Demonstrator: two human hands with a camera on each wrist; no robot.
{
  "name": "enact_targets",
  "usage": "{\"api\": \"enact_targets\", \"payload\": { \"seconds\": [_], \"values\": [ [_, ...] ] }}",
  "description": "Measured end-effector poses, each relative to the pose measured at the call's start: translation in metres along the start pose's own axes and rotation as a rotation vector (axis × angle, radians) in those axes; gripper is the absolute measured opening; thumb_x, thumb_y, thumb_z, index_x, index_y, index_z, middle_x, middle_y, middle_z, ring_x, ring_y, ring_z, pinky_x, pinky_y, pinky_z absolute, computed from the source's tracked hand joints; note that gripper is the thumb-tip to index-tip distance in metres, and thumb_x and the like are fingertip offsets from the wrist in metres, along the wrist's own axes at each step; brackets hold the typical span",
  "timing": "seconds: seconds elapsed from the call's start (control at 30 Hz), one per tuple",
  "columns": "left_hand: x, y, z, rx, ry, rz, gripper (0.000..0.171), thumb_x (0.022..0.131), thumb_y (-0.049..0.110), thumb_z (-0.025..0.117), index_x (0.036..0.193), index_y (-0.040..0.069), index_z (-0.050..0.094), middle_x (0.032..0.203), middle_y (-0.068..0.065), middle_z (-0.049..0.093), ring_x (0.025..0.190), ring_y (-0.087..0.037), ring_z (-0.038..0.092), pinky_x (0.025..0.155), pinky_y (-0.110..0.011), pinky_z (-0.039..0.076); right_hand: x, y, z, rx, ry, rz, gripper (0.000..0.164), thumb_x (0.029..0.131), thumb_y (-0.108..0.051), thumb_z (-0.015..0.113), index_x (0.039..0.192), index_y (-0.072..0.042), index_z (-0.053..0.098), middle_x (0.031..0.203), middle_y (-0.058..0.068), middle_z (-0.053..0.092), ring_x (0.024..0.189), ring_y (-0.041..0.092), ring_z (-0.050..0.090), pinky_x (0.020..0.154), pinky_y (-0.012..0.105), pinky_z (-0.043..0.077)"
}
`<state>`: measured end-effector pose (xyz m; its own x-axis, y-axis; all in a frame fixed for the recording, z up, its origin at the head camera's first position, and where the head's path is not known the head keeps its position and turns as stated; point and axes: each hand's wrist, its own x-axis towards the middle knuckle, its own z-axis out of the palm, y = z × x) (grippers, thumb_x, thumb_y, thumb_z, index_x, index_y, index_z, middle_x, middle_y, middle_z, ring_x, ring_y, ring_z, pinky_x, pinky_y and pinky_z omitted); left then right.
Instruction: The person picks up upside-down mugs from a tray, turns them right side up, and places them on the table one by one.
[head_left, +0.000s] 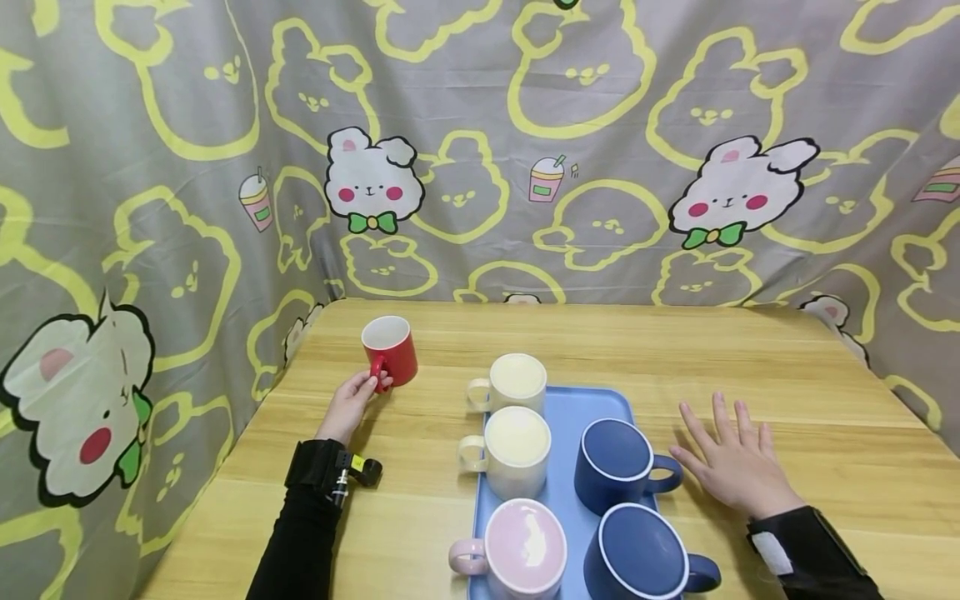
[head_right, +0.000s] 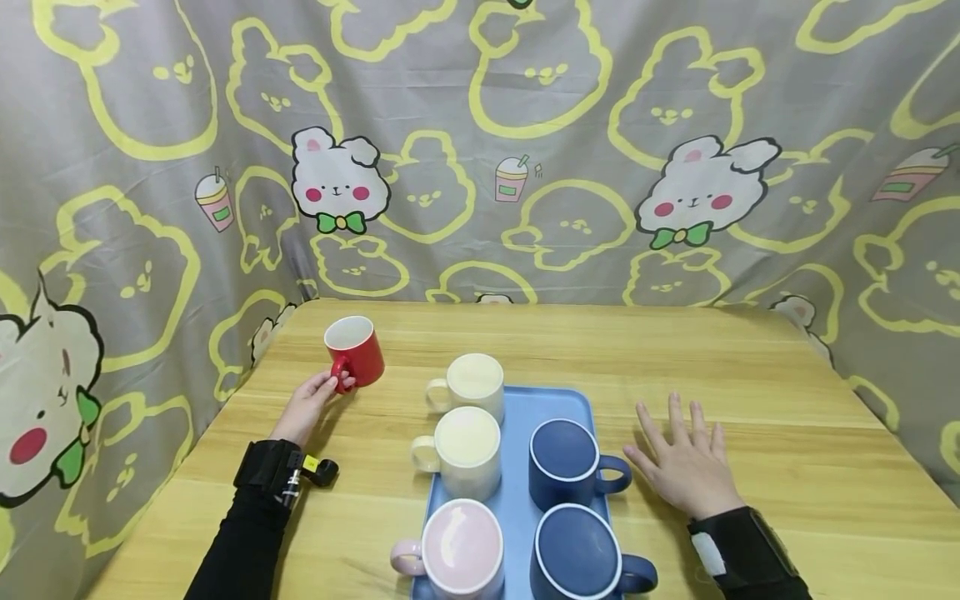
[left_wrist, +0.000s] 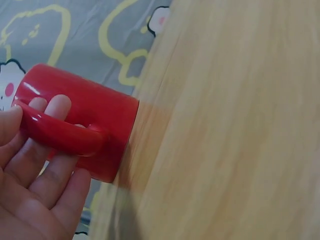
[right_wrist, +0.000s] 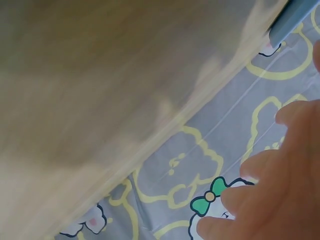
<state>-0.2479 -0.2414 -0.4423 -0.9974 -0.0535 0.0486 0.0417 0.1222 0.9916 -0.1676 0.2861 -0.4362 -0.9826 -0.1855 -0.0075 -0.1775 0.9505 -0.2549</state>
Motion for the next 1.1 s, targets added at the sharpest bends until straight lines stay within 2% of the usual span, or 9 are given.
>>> {"api": "enact_targets", "payload": {
  "seconds": [0.13, 0.2, 0.43, 0.7, 0.83, 0.93, 1.0, 1.1],
  "values": [
    [-0.003, 0.005, 0.002, 0.044, 0.011, -0.007, 0.035, 0.105, 0.006, 0.037, 0.131, -0.016, 0.047, 0.124, -0.03, 0.058, 0.123, -0.028, 0.049, 0.111, -0.044, 0.03, -0.001, -0.001, 0.0, -0.015, 0.015, -0.001, 0.076, 0.1, -0.057, 0.036, 0.157, -0.014, 0.01, 0.153, 0.036, -0.007, 0.136, 0.058, -0.013, 0.099, 0.074, -0.011],
    [-0.003, 0.006, 0.003, 0.06, 0.014, -0.011, 0.035, 0.105, 0.006, 0.037, 0.131, -0.016, 0.047, 0.124, -0.029, 0.059, 0.126, -0.033, 0.045, 0.111, -0.045, 0.029, -0.002, -0.001, -0.001, -0.018, 0.018, -0.001, 0.076, 0.1, -0.057, 0.037, 0.157, -0.014, 0.011, 0.153, 0.036, -0.007, 0.136, 0.058, -0.013, 0.099, 0.074, -0.011],
    [-0.003, 0.006, 0.005, 0.063, 0.026, -0.032, 0.037, 0.105, 0.008, 0.038, 0.133, -0.014, 0.047, 0.126, -0.029, 0.057, 0.129, -0.035, 0.044, 0.112, -0.047, 0.026, -0.004, 0.0, 0.0, -0.013, 0.019, 0.004, 0.076, 0.1, -0.056, 0.037, 0.156, -0.013, 0.011, 0.153, 0.036, -0.008, 0.136, 0.057, -0.014, 0.1, 0.074, -0.011],
    [-0.004, 0.004, 0.01, 0.073, 0.082, -0.018, 0.035, 0.104, 0.007, 0.04, 0.128, -0.017, 0.051, 0.125, -0.031, 0.057, 0.123, -0.038, 0.049, 0.109, -0.045, 0.033, -0.008, 0.0, 0.002, -0.003, 0.019, 0.007, 0.075, 0.1, -0.055, 0.038, 0.157, -0.016, 0.008, 0.152, 0.037, -0.007, 0.135, 0.057, -0.015, 0.1, 0.074, -0.011],
    [-0.007, 0.008, 0.008, 0.16, 0.122, -0.017, 0.037, 0.104, 0.009, 0.043, 0.132, -0.016, 0.048, 0.131, -0.033, 0.051, 0.126, -0.04, 0.045, 0.107, -0.047, 0.034, -0.008, 0.001, 0.002, 0.0, 0.022, 0.007, 0.075, 0.1, -0.054, 0.038, 0.157, -0.015, 0.008, 0.152, 0.038, -0.006, 0.135, 0.058, -0.014, 0.1, 0.074, -0.01],
    [-0.013, 0.018, 0.006, 0.306, 0.186, 0.003, 0.044, 0.103, 0.012, 0.046, 0.137, -0.014, 0.042, 0.139, -0.034, 0.042, 0.132, -0.043, 0.038, 0.108, -0.05, 0.031, -0.008, 0.002, 0.001, 0.01, 0.029, 0.005, 0.075, 0.101, -0.054, 0.038, 0.157, -0.014, 0.008, 0.151, 0.039, -0.005, 0.134, 0.06, -0.012, 0.1, 0.074, -0.008],
    [-0.017, 0.03, 0.008, 0.387, 0.227, 0.037, 0.05, 0.103, 0.015, 0.048, 0.141, -0.014, 0.036, 0.144, -0.034, 0.035, 0.135, -0.045, 0.031, 0.11, -0.053, 0.026, -0.008, 0.003, 0.001, 0.018, 0.038, 0.003, 0.075, 0.101, -0.053, 0.038, 0.157, -0.013, 0.007, 0.15, 0.04, -0.005, 0.134, 0.061, -0.011, 0.1, 0.075, -0.007],
    [-0.024, 0.053, 0.019, 0.462, 0.28, 0.15, 0.057, 0.1, 0.016, 0.053, 0.143, -0.014, 0.031, 0.149, -0.034, 0.025, 0.139, -0.046, 0.022, 0.112, -0.056, 0.02, -0.008, 0.004, -0.001, 0.03, 0.054, 0.003, 0.075, 0.101, -0.051, 0.039, 0.157, -0.013, 0.007, 0.15, 0.041, -0.004, 0.133, 0.062, -0.01, 0.1, 0.075, -0.006]
  ]
}}
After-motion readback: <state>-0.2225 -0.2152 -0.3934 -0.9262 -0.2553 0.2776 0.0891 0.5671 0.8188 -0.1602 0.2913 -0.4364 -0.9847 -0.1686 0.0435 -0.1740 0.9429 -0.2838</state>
